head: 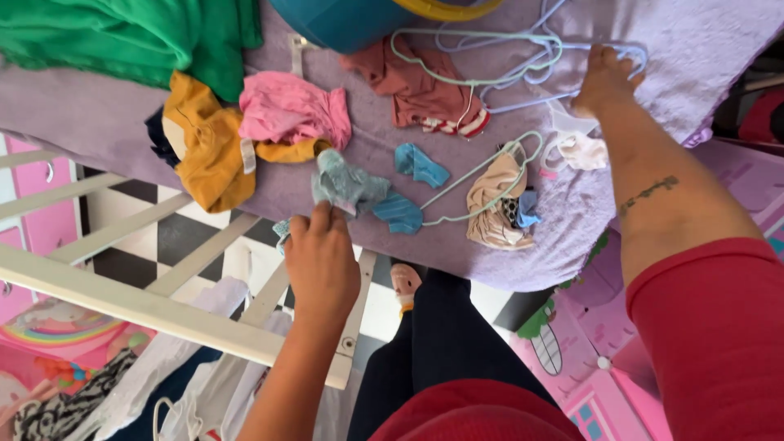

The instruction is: The person hangs small children's clothing items on hangers and places the hangers onto a white drying rack. They pick garments one at a time from a bed, thread each onto a hanger, and hang the hangers on the rack bars, spreading items apart.

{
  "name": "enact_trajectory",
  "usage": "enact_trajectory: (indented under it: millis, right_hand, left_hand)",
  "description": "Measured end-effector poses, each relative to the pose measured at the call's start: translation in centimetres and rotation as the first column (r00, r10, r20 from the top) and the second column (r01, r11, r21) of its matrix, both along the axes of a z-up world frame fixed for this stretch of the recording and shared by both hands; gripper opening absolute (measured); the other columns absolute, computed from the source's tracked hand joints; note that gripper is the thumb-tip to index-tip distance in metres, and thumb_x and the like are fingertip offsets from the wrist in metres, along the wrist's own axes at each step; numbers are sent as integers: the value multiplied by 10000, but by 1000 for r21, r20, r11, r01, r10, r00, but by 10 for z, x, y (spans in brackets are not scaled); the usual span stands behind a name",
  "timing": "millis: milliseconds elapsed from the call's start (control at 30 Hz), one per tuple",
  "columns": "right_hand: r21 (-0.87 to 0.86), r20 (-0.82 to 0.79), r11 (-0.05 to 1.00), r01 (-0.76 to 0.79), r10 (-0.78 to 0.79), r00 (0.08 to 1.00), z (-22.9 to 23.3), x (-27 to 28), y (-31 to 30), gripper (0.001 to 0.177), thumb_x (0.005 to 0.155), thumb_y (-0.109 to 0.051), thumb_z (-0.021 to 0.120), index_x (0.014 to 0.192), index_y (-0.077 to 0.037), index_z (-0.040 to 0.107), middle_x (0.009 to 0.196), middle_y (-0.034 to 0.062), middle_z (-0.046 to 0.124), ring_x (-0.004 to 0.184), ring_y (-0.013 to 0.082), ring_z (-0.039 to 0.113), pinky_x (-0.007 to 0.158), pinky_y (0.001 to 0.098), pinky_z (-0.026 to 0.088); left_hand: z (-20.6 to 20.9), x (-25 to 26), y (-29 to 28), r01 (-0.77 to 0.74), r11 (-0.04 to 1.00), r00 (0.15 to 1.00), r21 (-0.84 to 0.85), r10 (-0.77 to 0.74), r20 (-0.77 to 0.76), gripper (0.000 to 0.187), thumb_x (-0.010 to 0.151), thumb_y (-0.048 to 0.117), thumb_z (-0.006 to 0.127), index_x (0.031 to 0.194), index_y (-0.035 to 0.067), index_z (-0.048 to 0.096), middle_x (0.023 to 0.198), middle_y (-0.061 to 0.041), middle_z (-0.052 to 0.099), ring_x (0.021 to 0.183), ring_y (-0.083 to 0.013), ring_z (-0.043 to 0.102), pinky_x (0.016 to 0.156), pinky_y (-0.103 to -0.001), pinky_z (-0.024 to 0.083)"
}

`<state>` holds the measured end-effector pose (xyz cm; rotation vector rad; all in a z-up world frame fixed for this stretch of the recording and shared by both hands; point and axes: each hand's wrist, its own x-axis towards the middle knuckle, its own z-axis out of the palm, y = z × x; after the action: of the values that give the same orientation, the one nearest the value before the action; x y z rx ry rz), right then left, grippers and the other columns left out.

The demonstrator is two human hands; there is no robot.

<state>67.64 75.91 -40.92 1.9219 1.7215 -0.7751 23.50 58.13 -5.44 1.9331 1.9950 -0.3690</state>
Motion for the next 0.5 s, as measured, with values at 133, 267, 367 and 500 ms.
enact_trajectory:
  millis: [133, 267, 367, 500]
  right_hand:
    - [-80, 203, 976, -201, 213, 956, -21, 6, -39, 1176, 746, -407, 890, 1642, -32, 228, 1606, 301, 305, 1507, 480, 229, 1208, 708, 162]
    - [-197, 244, 977, -86, 133, 961, 59, -1, -74, 1056, 700, -475, 931, 1463, -16, 363, 1509, 348, 338, 1455, 495, 256, 1105, 690, 229]
    - [-100, -4, 972, 213, -215, 977, 13, 129, -116, 620, 911, -244, 692, 1455, -33, 485, 1285, 280, 665, 1203, 451, 654, 1023, 562, 516]
    - [124, -294, 991, -53, 88, 952, 86, 177, -156, 250, 1147, -243, 606, 1268, -27, 644, 963, 229, 693, 834, 338, 665, 786, 483, 521]
  left_hand:
    - [4, 1, -11, -33, 998, 994, 56, 28, 102, 614, 705, -41, 627, 1319, -15, 627, 1413, -104, 561, 1021, -357, 576, 824, -457, 510]
    - [28, 13, -8, -71, 996, 981, 53, 60, 185, 630, 692, -13, 646, 1321, 10, 620, 1414, -87, 547, 1016, -362, 574, 798, -464, 502]
    - [36, 20, -8, -56, 990, 976, 129, 27, 216, 655, 677, -40, 645, 1329, 22, 624, 1417, -89, 542, 1020, -360, 573, 823, -474, 496]
    - [55, 16, -20, -108, 980, 919, 165, 35, 394, 725, 645, -76, 634, 1361, 33, 601, 1464, -89, 509, 1034, -379, 554, 853, -450, 521]
